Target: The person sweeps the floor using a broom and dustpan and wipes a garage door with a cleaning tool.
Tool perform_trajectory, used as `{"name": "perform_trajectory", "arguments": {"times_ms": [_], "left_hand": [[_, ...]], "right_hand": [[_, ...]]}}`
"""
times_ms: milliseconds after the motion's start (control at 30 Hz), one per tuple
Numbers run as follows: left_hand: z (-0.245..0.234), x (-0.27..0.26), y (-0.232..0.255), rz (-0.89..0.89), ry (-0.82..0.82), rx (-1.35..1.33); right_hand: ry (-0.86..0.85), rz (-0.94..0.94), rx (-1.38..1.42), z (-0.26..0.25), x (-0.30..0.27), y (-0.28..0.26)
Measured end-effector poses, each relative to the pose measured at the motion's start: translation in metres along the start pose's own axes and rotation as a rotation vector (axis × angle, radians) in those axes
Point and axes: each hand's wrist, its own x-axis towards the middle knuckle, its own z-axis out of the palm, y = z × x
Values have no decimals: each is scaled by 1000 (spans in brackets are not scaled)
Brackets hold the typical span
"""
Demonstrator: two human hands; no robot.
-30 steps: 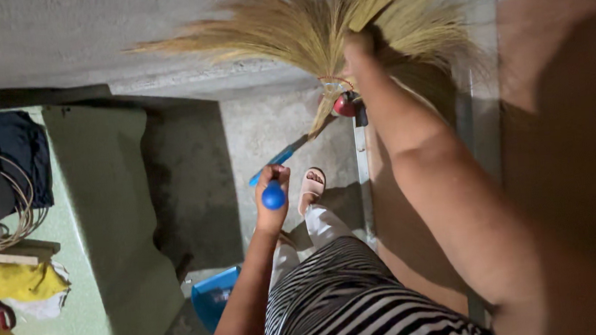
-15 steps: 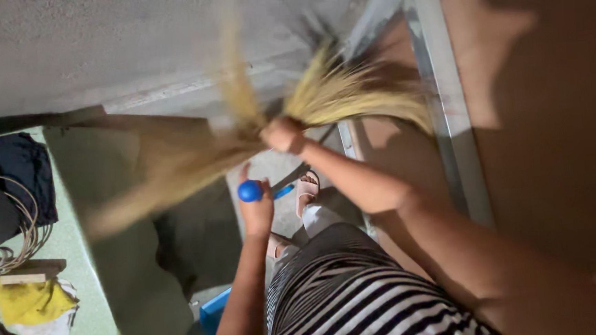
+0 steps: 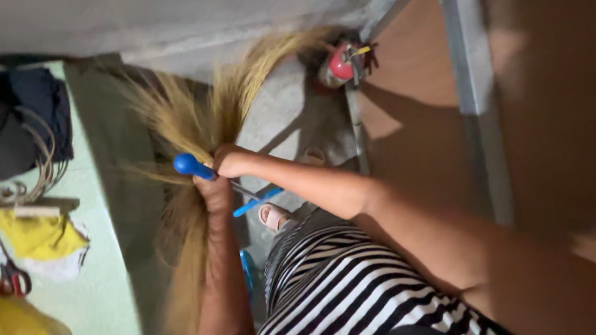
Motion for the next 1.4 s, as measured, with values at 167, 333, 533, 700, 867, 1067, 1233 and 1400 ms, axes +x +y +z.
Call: {"name": "perform_trajectory", "arguments": {"times_ms": [167,333,533,700,867,1067,1233,1400], "left_hand": [[-35,-18,28,214,-5,-44],[-50,-25,59,-245,33,185],[-35,-33,58,-283,148,52],[-24,-52,52,-206,49,-41],[-19,-64,57,-207,77,-25],[-21,-58,66,-121,23,-21],[-9,-58,53,-165,3,-134],[-10,-59,54,-291,-18,-248]], "right_hand": [[228,-20,46,25,-21,-16],[124,98,549,5,-70,-44],[-121,520,1030,24,-87,-42],[-201,579,1344,62,-67,8],[-131,744,1313,81,-55,37],[-36,614,1679,109,-36,45],[60,616,1730,106,-29,46],[102,723,1672,97,-40,59]]}}
